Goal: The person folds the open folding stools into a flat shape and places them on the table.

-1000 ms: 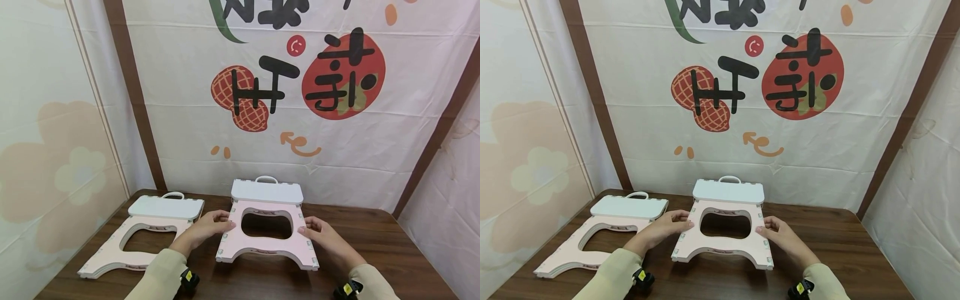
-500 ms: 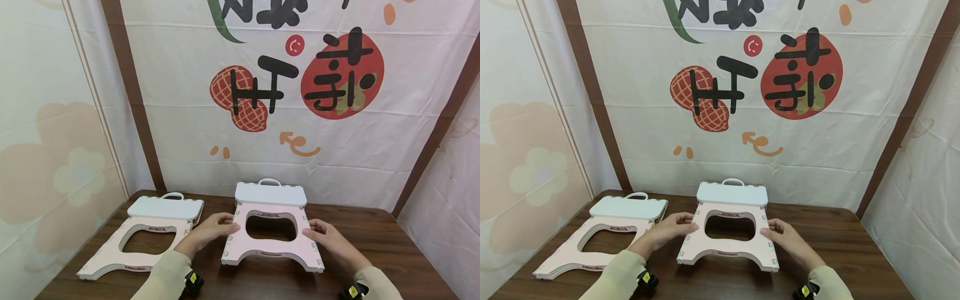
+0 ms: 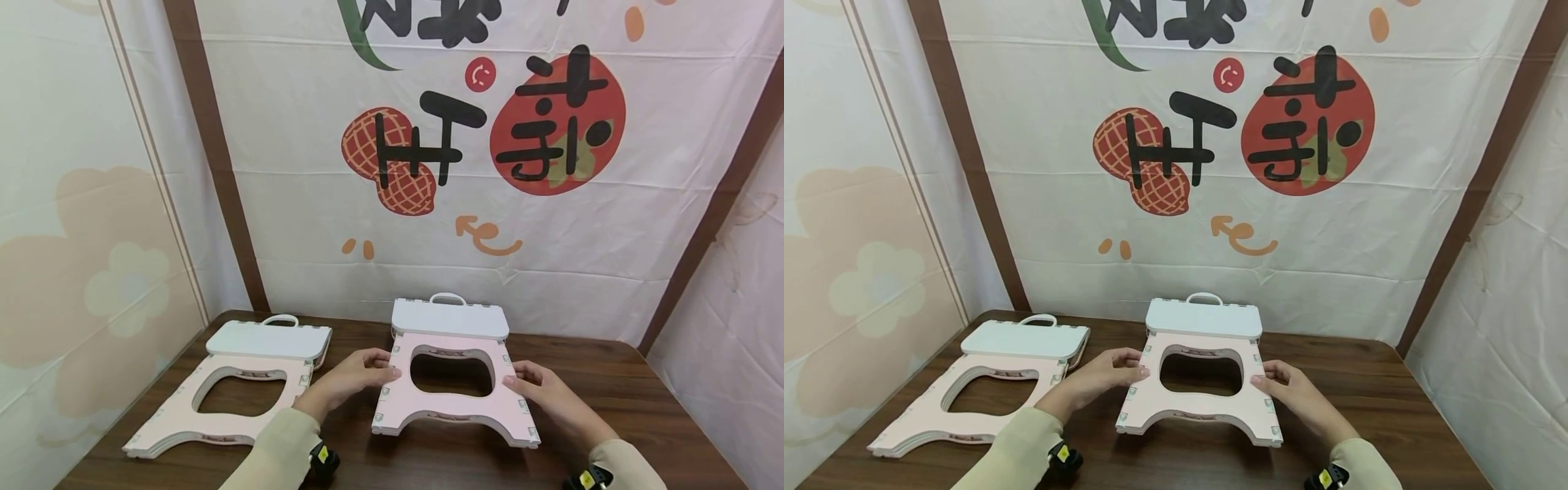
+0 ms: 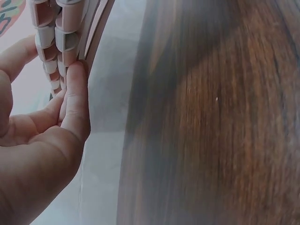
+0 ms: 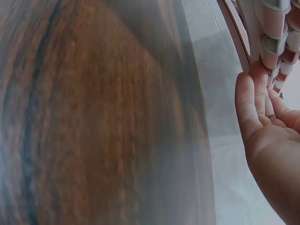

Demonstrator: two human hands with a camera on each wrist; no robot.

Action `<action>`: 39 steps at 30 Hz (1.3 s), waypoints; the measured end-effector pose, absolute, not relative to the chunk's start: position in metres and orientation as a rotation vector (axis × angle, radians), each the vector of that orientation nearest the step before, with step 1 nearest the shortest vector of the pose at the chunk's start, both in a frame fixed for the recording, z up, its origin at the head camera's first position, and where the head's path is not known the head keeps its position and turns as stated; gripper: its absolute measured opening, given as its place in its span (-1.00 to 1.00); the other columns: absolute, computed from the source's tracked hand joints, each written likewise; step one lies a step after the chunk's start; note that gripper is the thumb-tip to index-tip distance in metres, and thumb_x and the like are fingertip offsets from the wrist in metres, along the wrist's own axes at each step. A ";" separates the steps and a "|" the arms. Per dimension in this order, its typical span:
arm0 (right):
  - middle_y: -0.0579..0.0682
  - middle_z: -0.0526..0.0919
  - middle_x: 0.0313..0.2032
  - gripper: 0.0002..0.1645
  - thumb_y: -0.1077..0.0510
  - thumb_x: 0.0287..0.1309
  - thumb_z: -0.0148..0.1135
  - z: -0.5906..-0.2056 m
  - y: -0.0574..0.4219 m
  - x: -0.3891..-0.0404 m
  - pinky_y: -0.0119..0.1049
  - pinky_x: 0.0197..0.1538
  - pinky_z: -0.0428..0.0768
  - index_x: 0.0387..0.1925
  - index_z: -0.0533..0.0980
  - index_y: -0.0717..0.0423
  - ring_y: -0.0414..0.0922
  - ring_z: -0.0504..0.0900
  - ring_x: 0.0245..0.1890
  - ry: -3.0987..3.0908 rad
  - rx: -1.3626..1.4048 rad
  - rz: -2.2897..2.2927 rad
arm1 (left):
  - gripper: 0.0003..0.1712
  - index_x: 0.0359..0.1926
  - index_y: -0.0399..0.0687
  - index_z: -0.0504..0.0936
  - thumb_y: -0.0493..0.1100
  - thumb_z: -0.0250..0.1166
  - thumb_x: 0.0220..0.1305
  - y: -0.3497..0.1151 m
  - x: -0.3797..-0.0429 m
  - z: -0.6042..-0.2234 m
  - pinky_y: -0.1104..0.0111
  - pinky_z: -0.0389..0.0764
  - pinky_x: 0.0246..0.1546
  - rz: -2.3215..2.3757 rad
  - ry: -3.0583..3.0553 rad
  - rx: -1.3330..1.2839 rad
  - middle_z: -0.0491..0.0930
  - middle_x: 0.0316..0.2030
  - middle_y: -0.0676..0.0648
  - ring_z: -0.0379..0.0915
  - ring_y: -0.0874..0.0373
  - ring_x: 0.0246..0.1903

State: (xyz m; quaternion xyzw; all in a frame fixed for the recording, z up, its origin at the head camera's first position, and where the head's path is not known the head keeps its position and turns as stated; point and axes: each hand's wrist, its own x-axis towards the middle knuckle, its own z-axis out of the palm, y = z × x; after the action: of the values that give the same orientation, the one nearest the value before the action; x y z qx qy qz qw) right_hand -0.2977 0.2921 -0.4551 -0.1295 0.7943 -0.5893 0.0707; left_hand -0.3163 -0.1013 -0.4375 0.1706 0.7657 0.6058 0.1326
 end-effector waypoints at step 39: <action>0.09 0.61 -0.18 -0.38 -0.01 0.43 0.17 -0.454 0.349 -0.276 -0.26 -0.26 0.62 0.24 0.38 0.42 -0.11 0.62 -0.30 2.537 -0.187 -1.691 | -0.40 0.20 -0.45 0.46 -0.26 0.43 0.19 -0.043 -0.312 -0.442 0.24 0.58 0.01 1.790 2.036 0.609 0.52 -0.03 -0.19 0.53 0.08 -0.08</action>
State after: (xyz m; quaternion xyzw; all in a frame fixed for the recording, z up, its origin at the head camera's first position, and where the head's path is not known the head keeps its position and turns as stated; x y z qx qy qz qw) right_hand -0.2763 0.3488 -0.4540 -0.0612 0.8297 -0.5531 0.0432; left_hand -0.3124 -0.0426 -0.4419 0.2156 0.7207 0.6338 0.1803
